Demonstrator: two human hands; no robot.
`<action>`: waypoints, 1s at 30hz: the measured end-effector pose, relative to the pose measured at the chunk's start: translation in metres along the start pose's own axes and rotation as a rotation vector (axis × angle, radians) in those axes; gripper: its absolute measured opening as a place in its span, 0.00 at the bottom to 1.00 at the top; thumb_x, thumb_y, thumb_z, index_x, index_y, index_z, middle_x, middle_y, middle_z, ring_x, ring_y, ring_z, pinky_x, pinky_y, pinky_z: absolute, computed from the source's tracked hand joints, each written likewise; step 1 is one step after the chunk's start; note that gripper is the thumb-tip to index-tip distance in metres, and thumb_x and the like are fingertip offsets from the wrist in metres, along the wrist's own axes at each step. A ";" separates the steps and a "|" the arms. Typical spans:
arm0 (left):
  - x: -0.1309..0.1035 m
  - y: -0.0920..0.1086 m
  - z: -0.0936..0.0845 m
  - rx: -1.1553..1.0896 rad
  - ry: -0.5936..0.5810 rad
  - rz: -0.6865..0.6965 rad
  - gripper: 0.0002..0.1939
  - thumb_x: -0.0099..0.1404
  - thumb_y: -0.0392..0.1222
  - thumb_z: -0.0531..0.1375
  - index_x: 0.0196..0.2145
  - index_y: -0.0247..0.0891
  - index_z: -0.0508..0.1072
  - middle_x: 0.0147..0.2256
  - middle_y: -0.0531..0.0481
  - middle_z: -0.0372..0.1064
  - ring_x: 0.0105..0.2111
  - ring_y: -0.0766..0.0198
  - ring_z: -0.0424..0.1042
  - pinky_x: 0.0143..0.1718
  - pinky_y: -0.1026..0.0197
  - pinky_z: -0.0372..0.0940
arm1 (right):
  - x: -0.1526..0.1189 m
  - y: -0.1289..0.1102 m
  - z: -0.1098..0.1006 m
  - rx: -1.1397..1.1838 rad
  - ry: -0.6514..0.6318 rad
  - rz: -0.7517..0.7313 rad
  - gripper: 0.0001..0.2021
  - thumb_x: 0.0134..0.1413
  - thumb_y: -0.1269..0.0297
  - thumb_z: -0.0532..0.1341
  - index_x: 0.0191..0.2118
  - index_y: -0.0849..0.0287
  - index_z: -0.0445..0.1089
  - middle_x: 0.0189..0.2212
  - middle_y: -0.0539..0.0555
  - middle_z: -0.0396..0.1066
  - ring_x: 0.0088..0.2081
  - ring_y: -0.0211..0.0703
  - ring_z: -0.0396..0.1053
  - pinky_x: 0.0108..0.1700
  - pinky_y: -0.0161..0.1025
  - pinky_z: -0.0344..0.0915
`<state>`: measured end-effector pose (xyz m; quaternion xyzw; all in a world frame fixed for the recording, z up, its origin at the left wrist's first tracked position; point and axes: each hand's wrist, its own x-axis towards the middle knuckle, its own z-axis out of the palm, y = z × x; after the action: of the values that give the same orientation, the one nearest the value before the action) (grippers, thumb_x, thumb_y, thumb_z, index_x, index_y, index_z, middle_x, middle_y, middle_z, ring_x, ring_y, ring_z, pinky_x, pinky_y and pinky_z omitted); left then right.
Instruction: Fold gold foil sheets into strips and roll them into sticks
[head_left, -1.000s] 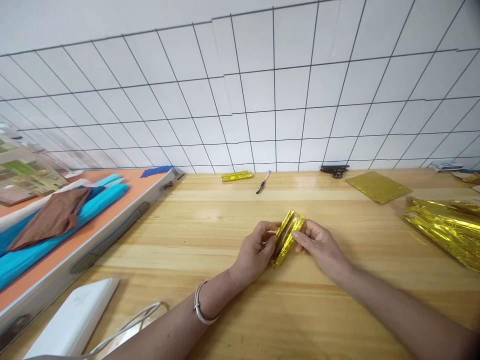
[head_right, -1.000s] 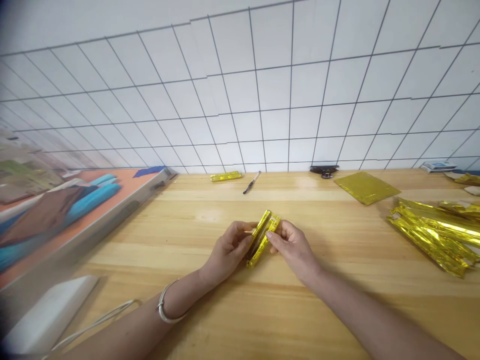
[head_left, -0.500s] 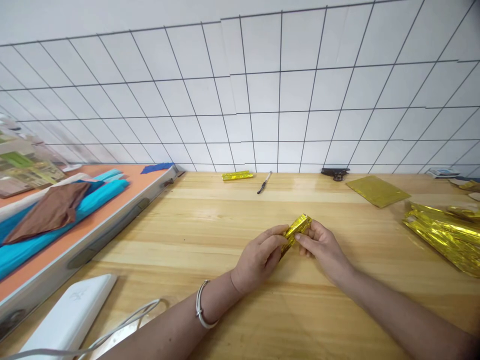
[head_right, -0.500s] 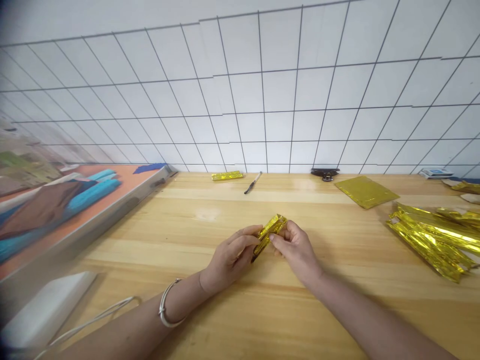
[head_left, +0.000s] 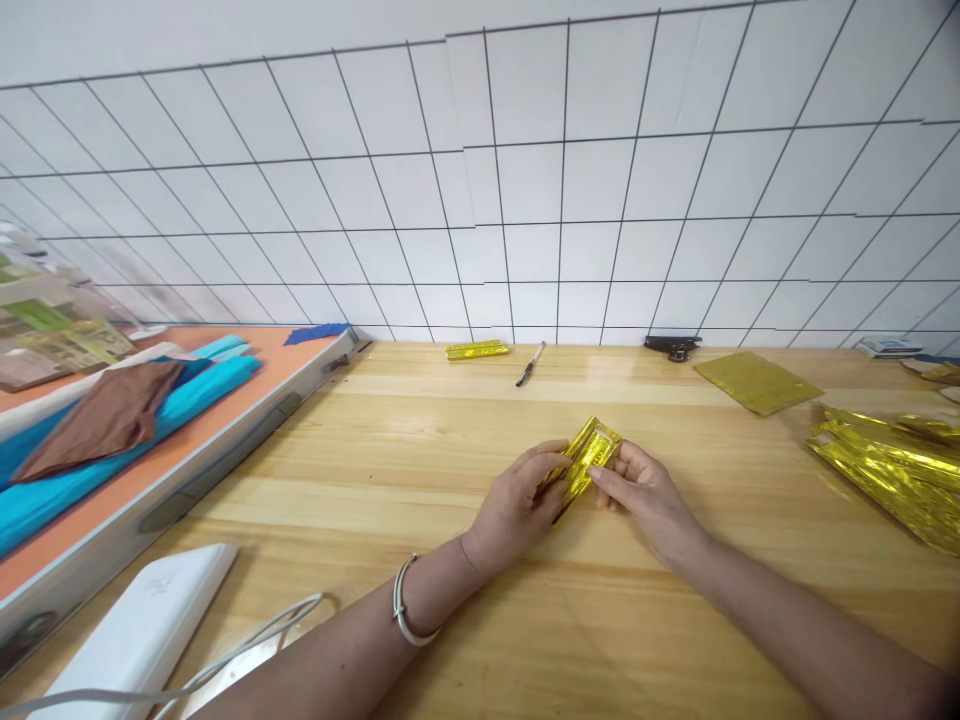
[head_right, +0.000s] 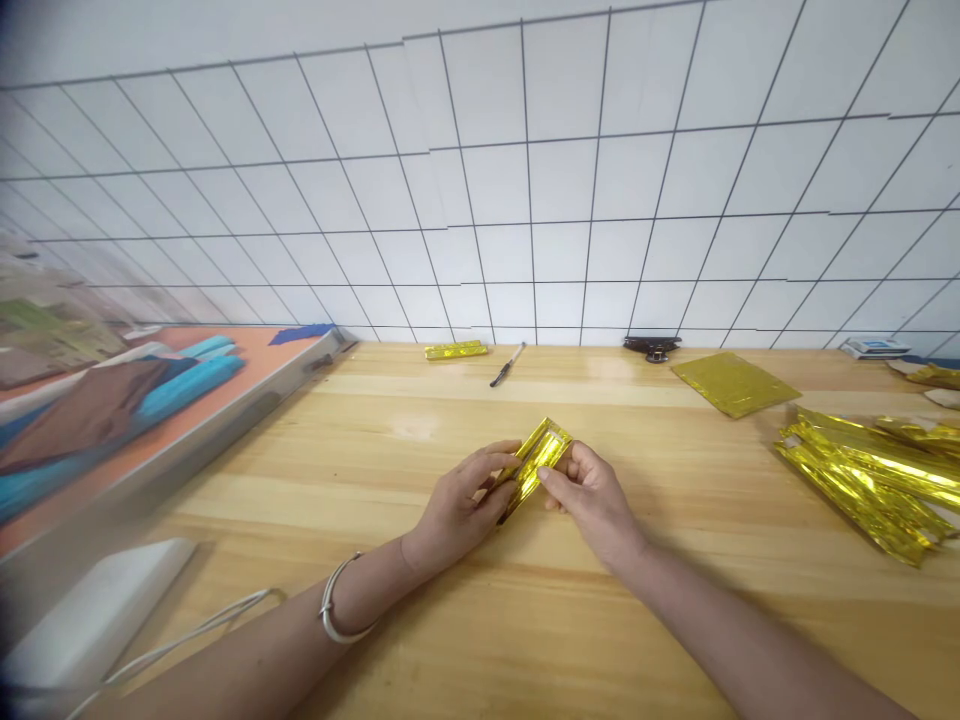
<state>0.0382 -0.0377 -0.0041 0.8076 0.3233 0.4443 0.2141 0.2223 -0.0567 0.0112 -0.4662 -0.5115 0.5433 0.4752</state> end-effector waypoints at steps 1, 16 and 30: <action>0.000 0.000 0.000 -0.005 0.001 -0.011 0.15 0.60 0.29 0.55 0.45 0.38 0.65 0.51 0.44 0.64 0.49 0.63 0.67 0.45 0.60 0.68 | 0.000 0.000 0.000 -0.002 -0.001 0.000 0.12 0.51 0.57 0.62 0.37 0.58 0.64 0.23 0.46 0.64 0.23 0.31 0.60 0.26 0.32 0.54; -0.001 0.008 0.001 -0.241 -0.058 -0.327 0.14 0.64 0.35 0.52 0.48 0.39 0.63 0.40 0.50 0.71 0.38 0.67 0.73 0.40 0.64 0.68 | -0.001 -0.005 0.004 -0.029 0.000 -0.021 0.12 0.50 0.56 0.62 0.37 0.58 0.64 0.24 0.45 0.62 0.23 0.31 0.58 0.25 0.31 0.54; -0.005 0.007 0.004 0.381 -0.129 -0.098 0.16 0.64 0.39 0.54 0.49 0.41 0.59 0.40 0.51 0.73 0.36 0.63 0.74 0.33 0.63 0.68 | -0.001 -0.001 0.005 -0.076 -0.005 -0.054 0.13 0.51 0.56 0.60 0.39 0.58 0.65 0.26 0.48 0.64 0.27 0.34 0.59 0.28 0.33 0.58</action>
<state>0.0418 -0.0467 -0.0046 0.8434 0.4262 0.3117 0.0993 0.2173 -0.0579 0.0121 -0.4688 -0.5454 0.5114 0.4703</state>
